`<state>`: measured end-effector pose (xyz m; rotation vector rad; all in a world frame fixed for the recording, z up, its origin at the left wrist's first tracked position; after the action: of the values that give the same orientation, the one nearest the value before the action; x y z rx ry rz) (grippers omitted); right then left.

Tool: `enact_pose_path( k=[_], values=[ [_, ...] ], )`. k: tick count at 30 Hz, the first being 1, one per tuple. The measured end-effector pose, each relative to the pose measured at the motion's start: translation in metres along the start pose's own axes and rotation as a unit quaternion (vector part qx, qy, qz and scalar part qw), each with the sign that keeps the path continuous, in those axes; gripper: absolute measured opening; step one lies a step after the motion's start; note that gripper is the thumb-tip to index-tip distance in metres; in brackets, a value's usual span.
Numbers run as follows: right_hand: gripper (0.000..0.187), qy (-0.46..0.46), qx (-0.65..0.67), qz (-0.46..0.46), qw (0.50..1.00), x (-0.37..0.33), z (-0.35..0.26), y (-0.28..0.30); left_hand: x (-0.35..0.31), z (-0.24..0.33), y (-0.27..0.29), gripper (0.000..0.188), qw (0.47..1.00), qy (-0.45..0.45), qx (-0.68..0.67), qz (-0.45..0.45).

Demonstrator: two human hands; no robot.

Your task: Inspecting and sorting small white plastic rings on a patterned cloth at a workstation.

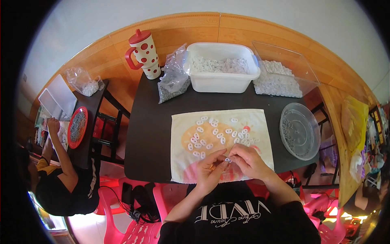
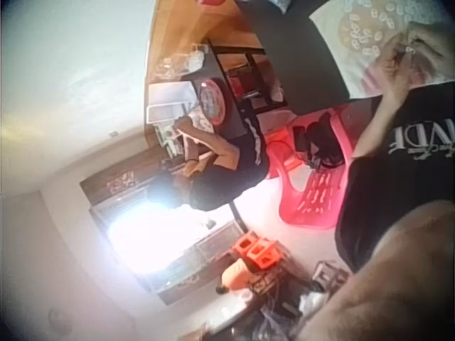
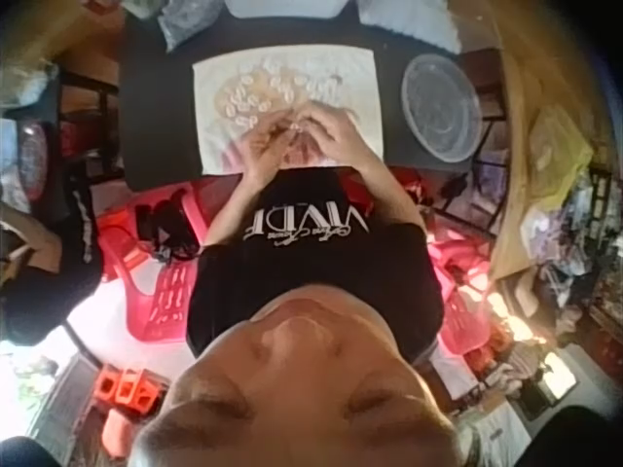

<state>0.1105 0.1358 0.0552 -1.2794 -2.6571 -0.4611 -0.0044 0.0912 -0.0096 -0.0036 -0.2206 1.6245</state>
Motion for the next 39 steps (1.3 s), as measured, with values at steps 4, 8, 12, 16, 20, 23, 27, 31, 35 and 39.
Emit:
enact_pose_path(
  k=[4, 8, 12, 16, 20, 23, 27, 31, 35, 39],
  values=[
    [0.007, 0.019, -0.056, -0.015, 0.998, 0.001, -0.007, -0.005, -0.001, 0.003, 0.000, 0.043, 1.000, -0.007, 0.029, 0.008],
    [0.008, 0.016, -0.060, -0.004, 0.998, -0.002, -0.003, -0.002, 0.000, 0.008, -0.002, 0.044, 0.998, -0.009, 0.055, 0.003],
    [0.013, -0.023, 0.064, 0.009, 0.998, 0.000, -0.002, 0.006, 0.001, 0.003, 0.000, 0.045, 0.999, -0.003, 0.030, 0.010],
    [0.021, 0.030, 0.040, 0.069, 0.996, -0.002, -0.010, 0.018, 0.000, -0.002, 0.000, 0.045, 0.999, 0.002, 0.049, 0.006],
    [0.028, 0.036, 0.027, 0.039, 0.998, 0.000, -0.015, 0.008, 0.000, 0.001, -0.001, 0.045, 0.999, -0.002, 0.034, 0.002],
    [0.030, 0.054, -0.009, 0.038, 0.998, 0.000, -0.017, 0.004, -0.001, -0.001, -0.001, 0.046, 1.000, -0.007, 0.016, 0.007],
    [0.029, 0.096, -0.046, 0.045, 0.993, 0.000, -0.018, 0.000, 0.000, 0.001, -0.001, 0.045, 0.999, -0.021, 0.024, 0.001],
    [0.025, 0.116, -0.038, 0.080, 0.989, -0.003, -0.018, -0.001, -0.001, 0.002, 0.000, 0.045, 1.000, -0.017, 0.007, 0.002],
    [0.021, 0.127, -0.052, 0.109, 0.985, -0.006, -0.022, -0.002, -0.002, -0.001, 0.002, 0.044, 1.000, 0.001, 0.002, 0.013],
    [0.019, 0.133, -0.061, 0.114, 0.983, -0.009, -0.021, -0.001, -0.002, 0.000, 0.000, 0.042, 1.000, 0.000, 0.003, 0.008]
  ],
)
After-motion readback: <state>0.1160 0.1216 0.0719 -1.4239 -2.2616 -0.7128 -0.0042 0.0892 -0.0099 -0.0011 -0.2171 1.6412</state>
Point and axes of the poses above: each hand's wrist, its own x-axis towards the middle knuckle, its own y-axis out of the back of the hand, z = x × y, the point moved 9 cm from there along x, towards the middle knuckle, and after that the axes turned 15 degrees about x, right-handed, at the moved point
